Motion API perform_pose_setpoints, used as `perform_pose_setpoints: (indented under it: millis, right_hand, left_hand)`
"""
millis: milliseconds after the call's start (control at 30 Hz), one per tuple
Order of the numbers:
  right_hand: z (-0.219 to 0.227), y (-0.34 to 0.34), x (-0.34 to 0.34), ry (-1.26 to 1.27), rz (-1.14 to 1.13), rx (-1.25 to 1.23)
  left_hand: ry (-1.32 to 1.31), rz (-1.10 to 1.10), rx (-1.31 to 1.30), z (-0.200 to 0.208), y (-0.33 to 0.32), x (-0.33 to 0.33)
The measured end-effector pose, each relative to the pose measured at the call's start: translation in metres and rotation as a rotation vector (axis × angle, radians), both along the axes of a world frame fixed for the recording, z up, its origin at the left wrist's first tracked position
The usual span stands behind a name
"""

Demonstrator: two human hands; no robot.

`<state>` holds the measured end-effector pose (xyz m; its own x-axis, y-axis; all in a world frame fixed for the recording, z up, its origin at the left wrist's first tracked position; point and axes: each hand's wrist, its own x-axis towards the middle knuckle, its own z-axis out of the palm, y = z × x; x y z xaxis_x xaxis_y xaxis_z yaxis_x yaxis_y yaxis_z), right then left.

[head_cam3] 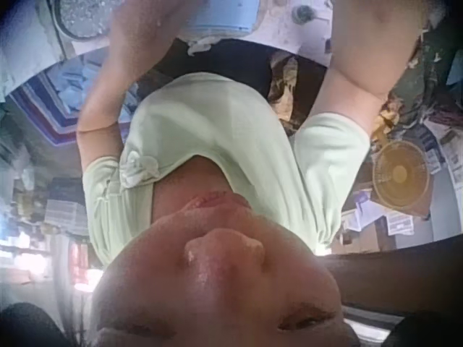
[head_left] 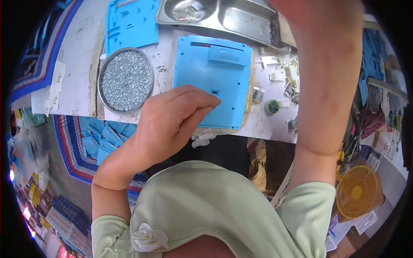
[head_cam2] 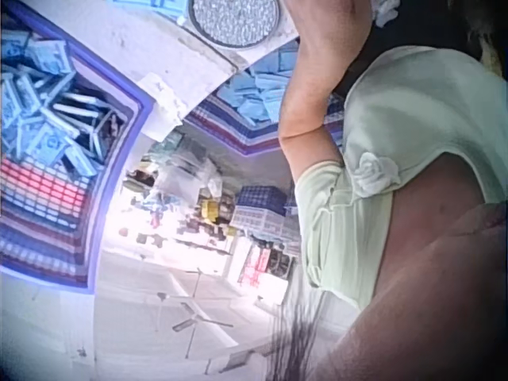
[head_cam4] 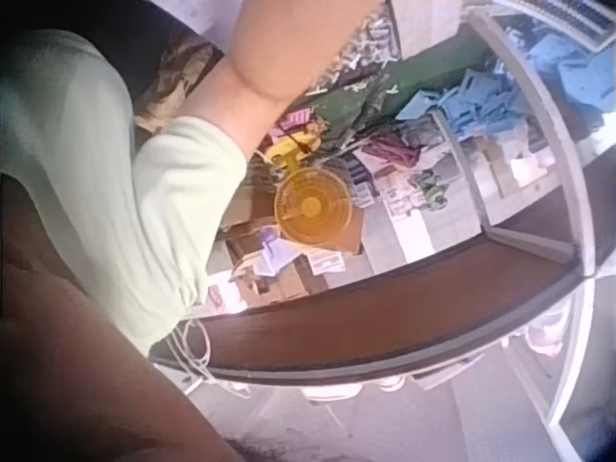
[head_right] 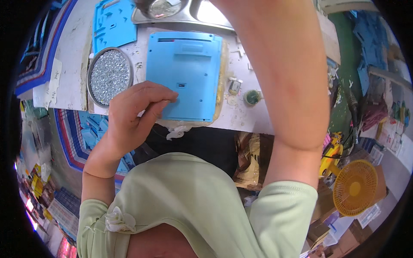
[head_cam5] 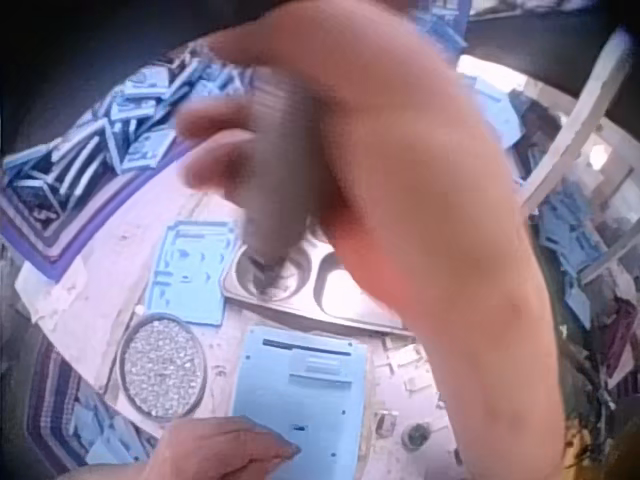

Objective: Assemble and solder components into a blue electronic plastic housing.

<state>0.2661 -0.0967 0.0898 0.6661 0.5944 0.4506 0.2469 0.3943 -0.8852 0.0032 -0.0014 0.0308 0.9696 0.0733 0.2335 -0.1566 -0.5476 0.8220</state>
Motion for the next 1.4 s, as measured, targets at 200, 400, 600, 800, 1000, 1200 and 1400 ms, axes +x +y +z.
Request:
perform_pose_setpoints:
  millis: [200, 400, 600, 800, 1000, 1200, 1400]
  right_hand:
    - [0.004, -0.075, -0.102, 0.224, 0.354, 0.108]
    - [0.015, -0.075, -0.137, 0.206, 0.387, 0.019]
    - [0.017, -0.064, -0.141, 0.223, 0.415, -0.046]
    - [0.009, -0.063, -0.148, 0.216, 0.322, 0.025]
    - [0.007, -0.097, -0.118, 0.16, 0.33, 0.027]
    - [0.007, -0.104, -0.116, 0.136, 0.279, -0.024]
    - [0.001, -0.108, -0.112, 0.097, 0.287, -0.018]
  left_hand:
    - [-0.109, 0.002, 0.003, -0.012, 0.003, -0.005]
    - [-0.152, -0.012, 0.011, -0.013, 0.001, -0.009]
    - [-0.175, 0.022, 0.038, -0.016, 0.004, -0.012]
    - [-0.144, 0.027, 0.197, -0.013, 0.013, -0.014]
    - [0.106, 0.323, 0.662, -0.028, 0.101, -0.037]
    - [-0.014, 0.358, 0.458, -0.042, 0.106, -0.034]
    - [0.017, 0.355, 0.514, -0.033, 0.099, -0.014]
